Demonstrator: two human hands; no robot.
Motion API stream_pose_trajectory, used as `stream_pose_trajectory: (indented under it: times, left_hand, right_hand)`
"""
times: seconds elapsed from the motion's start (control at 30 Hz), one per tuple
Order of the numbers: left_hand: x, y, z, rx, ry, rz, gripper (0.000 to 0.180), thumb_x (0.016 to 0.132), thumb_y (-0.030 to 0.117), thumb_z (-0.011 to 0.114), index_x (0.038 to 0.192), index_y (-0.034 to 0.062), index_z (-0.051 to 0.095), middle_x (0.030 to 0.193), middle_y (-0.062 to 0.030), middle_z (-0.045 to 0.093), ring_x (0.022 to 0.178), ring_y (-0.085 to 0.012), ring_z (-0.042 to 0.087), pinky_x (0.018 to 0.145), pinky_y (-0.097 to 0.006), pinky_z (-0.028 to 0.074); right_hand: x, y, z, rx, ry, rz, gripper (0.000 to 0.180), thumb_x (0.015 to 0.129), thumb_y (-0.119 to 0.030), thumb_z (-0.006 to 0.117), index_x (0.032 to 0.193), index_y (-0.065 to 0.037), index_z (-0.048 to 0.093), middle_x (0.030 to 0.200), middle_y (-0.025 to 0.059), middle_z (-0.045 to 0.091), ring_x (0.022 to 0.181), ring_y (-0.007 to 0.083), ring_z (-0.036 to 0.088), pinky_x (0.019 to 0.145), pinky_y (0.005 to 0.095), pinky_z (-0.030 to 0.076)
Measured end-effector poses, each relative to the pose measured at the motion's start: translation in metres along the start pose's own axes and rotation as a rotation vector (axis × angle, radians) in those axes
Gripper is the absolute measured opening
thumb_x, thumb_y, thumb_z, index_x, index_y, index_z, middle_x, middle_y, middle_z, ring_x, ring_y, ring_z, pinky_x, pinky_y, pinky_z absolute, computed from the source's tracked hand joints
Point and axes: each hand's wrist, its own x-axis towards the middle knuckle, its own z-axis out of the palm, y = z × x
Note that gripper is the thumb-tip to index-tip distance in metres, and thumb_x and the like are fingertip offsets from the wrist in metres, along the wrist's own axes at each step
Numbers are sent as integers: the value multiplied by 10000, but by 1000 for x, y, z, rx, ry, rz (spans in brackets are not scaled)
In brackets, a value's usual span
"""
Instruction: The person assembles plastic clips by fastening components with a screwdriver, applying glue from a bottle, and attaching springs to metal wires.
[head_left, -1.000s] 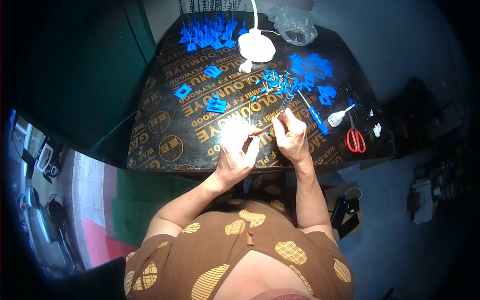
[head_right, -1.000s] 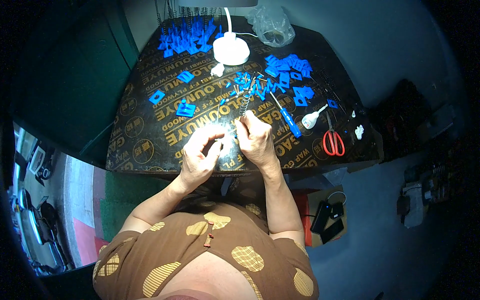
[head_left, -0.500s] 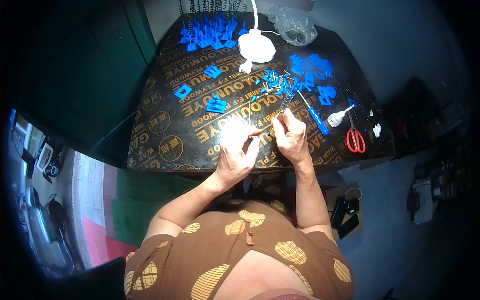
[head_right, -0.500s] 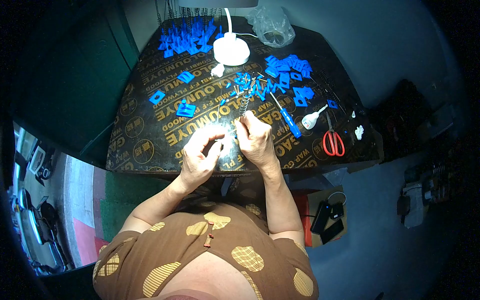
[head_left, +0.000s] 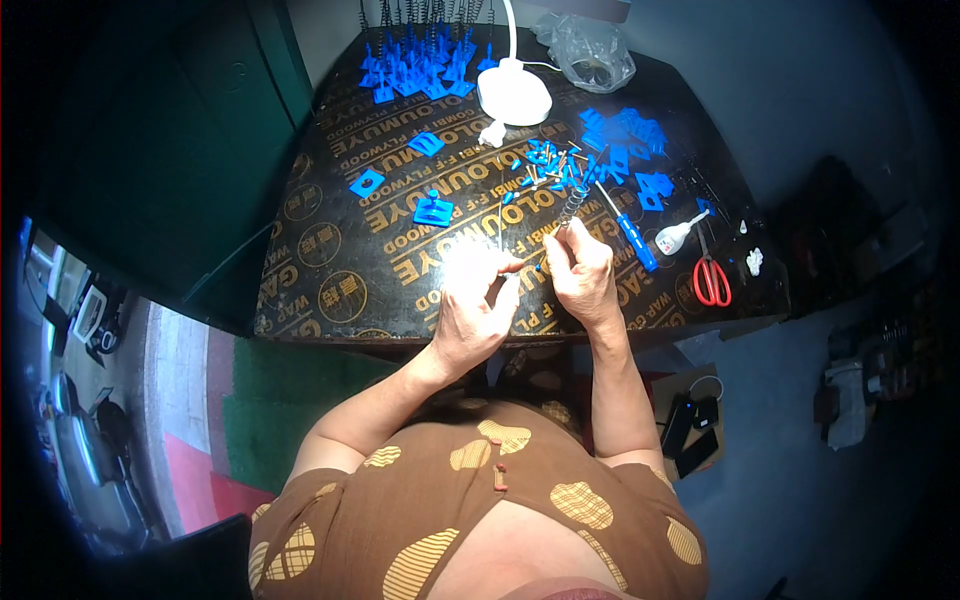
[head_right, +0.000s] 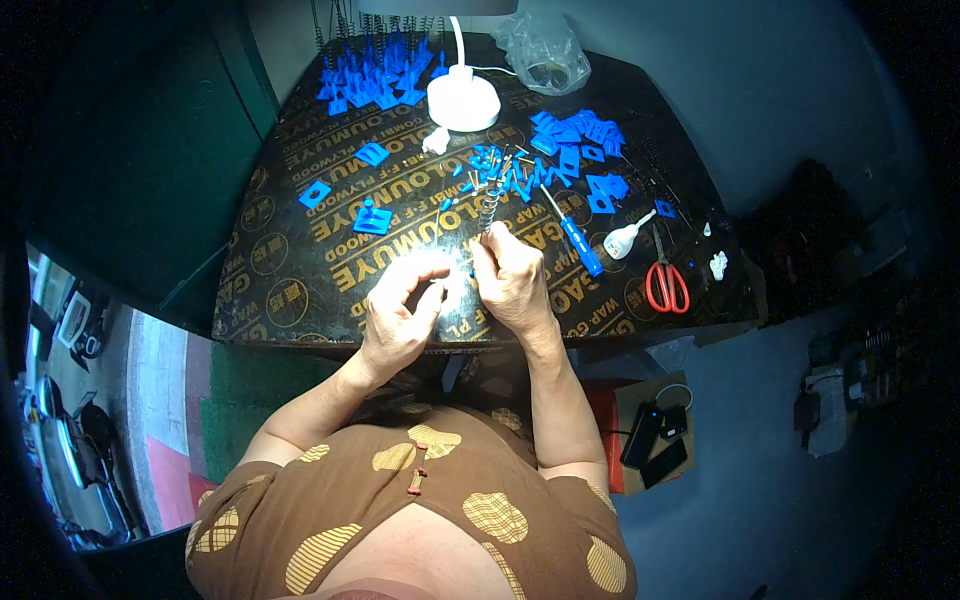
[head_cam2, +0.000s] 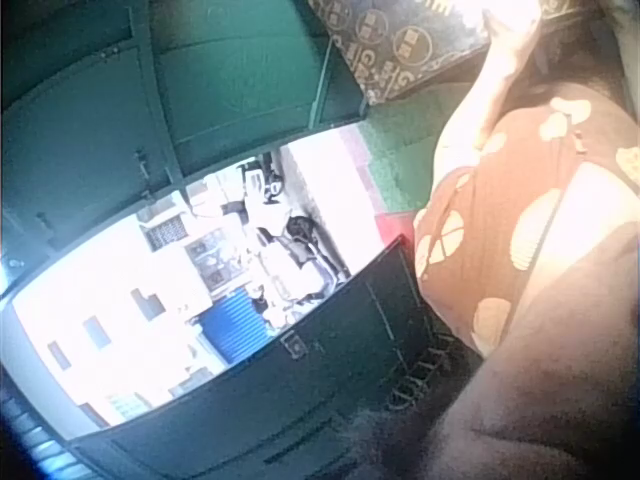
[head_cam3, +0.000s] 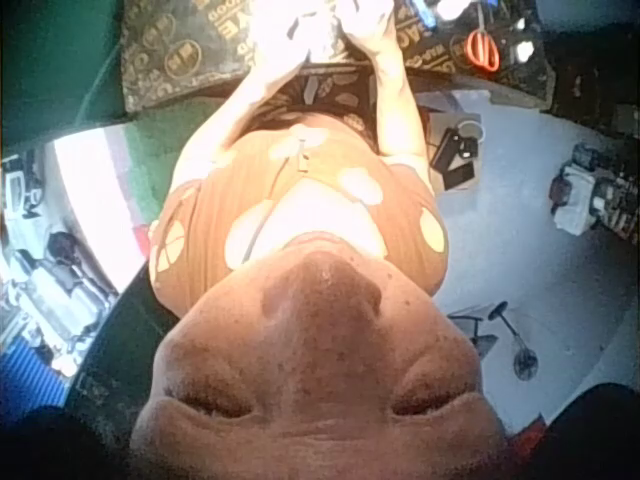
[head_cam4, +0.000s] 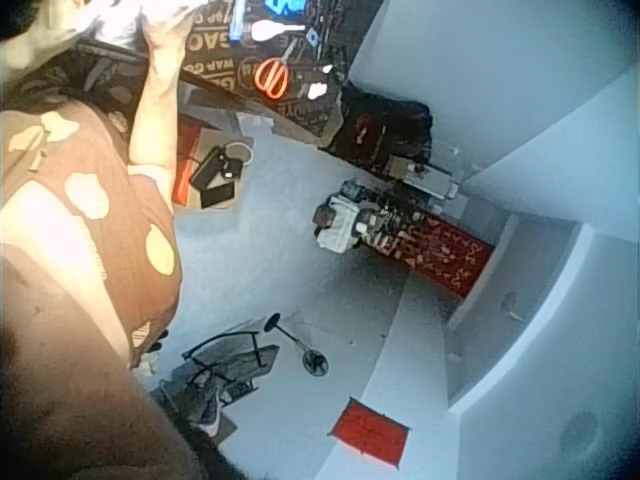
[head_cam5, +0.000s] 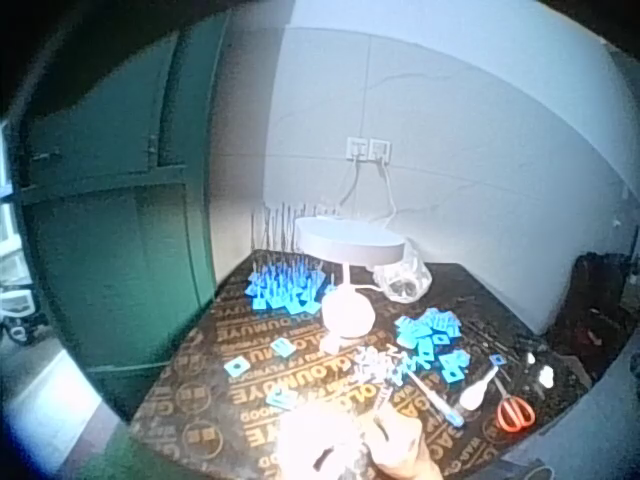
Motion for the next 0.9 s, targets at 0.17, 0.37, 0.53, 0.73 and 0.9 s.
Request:
stream_pose_trajectory:
  times: [0.17,0.37,0.53,0.73,0.9]
  left_hand:
    - [-1,-2,0,7,2,-6,210,830,-19,598,1032,-9,656,1003,-126,644,934,-209,623,826,-309,498]
    - [0,0,0,16,0,-13,208,829,-14,600,1029,-9,658,986,-122,649,931,-213,621,838,-317,491]
    - [-1,-1,0,6,-3,-17,209,829,-17,598,1030,-12,655,994,-124,644,919,-209,622,821,-309,496]
    - [-1,0,0,4,4,-5,211,826,-18,602,1030,-10,654,998,-126,646,933,-212,625,830,-310,497]
    - [0,2,-1,29,1,14,209,824,-12,608,1027,-7,655,998,-128,652,940,-220,627,846,-318,493]
  right_hand:
    - [0,1,1,13,3,-1,121,840,16,608,753,23,525,656,159,603,566,258,628,528,323,469]
    - [0,0,1,6,3,-4,125,843,16,608,754,22,520,651,155,601,559,254,626,520,321,465]
    - [0,1,1,16,5,2,131,843,14,610,749,21,519,650,153,600,556,246,621,523,321,464]
    - [0,2,1,10,2,-6,129,843,18,606,749,22,518,648,149,599,552,239,618,521,319,463]
    - [-2,3,1,-1,-17,9,123,845,9,608,759,16,521,643,157,586,552,260,614,520,324,463]
